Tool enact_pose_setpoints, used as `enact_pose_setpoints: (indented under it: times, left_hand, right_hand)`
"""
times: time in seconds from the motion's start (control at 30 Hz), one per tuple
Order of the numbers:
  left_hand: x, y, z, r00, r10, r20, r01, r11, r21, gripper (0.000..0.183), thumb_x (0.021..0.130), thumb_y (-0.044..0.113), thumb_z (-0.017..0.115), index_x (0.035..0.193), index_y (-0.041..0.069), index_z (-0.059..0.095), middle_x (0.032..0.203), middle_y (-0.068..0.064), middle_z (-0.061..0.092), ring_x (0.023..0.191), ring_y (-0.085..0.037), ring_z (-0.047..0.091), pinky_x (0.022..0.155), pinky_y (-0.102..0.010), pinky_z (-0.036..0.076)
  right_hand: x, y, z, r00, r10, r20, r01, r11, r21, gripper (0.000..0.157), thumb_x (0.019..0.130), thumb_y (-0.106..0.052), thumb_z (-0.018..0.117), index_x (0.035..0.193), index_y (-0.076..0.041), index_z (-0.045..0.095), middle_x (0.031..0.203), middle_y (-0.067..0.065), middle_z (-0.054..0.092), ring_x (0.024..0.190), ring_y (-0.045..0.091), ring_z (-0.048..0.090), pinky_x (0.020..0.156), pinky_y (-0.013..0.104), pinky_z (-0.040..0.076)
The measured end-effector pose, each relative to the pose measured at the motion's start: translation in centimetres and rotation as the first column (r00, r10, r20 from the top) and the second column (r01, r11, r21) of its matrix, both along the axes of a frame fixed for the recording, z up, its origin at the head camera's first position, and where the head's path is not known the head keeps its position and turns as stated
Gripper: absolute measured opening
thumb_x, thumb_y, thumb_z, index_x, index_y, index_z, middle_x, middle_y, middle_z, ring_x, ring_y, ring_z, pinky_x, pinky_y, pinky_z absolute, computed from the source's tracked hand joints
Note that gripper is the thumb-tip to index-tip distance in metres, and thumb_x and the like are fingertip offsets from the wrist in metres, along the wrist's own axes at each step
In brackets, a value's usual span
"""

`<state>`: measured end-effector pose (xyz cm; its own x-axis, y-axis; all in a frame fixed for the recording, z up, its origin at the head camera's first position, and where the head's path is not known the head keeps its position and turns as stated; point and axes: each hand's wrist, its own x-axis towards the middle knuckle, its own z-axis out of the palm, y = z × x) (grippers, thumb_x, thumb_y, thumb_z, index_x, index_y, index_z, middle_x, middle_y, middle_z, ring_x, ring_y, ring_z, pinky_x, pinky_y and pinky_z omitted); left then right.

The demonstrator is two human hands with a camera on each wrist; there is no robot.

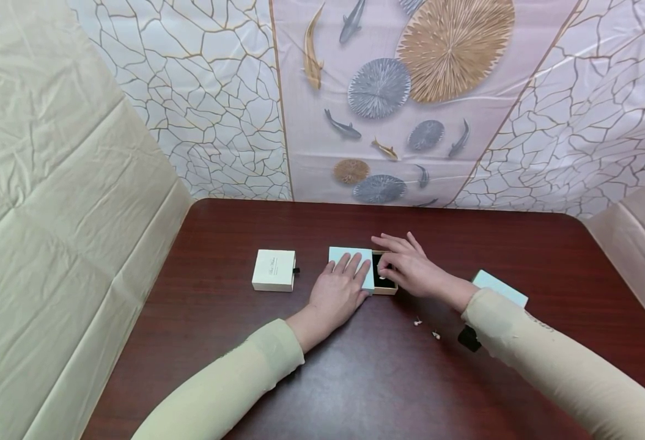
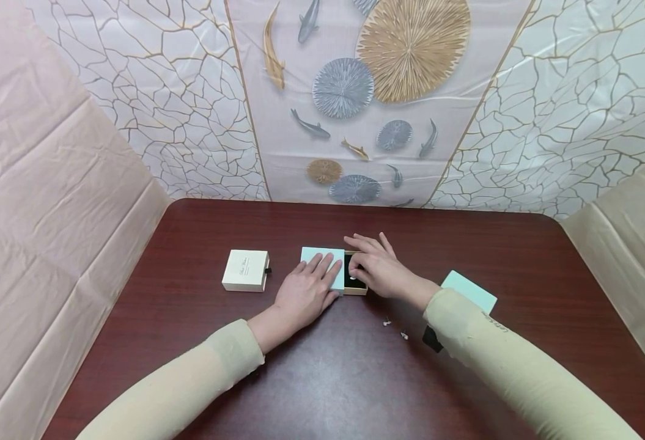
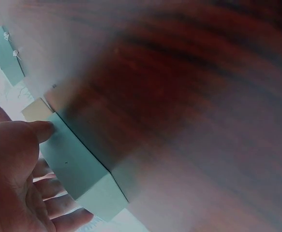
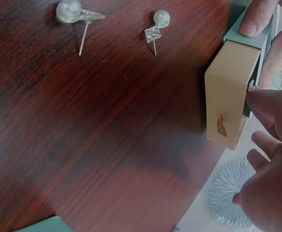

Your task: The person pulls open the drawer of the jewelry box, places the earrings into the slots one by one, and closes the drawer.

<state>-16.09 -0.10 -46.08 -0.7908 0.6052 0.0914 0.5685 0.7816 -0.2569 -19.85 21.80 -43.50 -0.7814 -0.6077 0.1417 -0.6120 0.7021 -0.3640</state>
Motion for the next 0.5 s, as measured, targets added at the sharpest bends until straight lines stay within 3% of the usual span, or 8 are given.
enact_pose_setpoints:
  times: [0.5]
  left_hand:
    - [0.11, -0.08, 0.11, 1.0, -0.001, -0.014, 0.001, 1.0, 0.001, 0.064, 0.11, 0.054, 0.052, 0.165, 0.021, 0.046, 0.167, -0.004, 0.046, 0.151, -0.022, 0.048, 0.115, -0.04, 0.049]
  right_hand:
    - [-0.39, -0.02, -0.7, 0.997, -0.021, 0.072, 0.023, 0.999, -0.027, 0.017, 0.099, -0.007, 0.073, 0.086, -0.017, 0.069, 0.158, 0.024, 0.051, 0.153, 0.049, 0.036, 0.119, 0.082, 0.012]
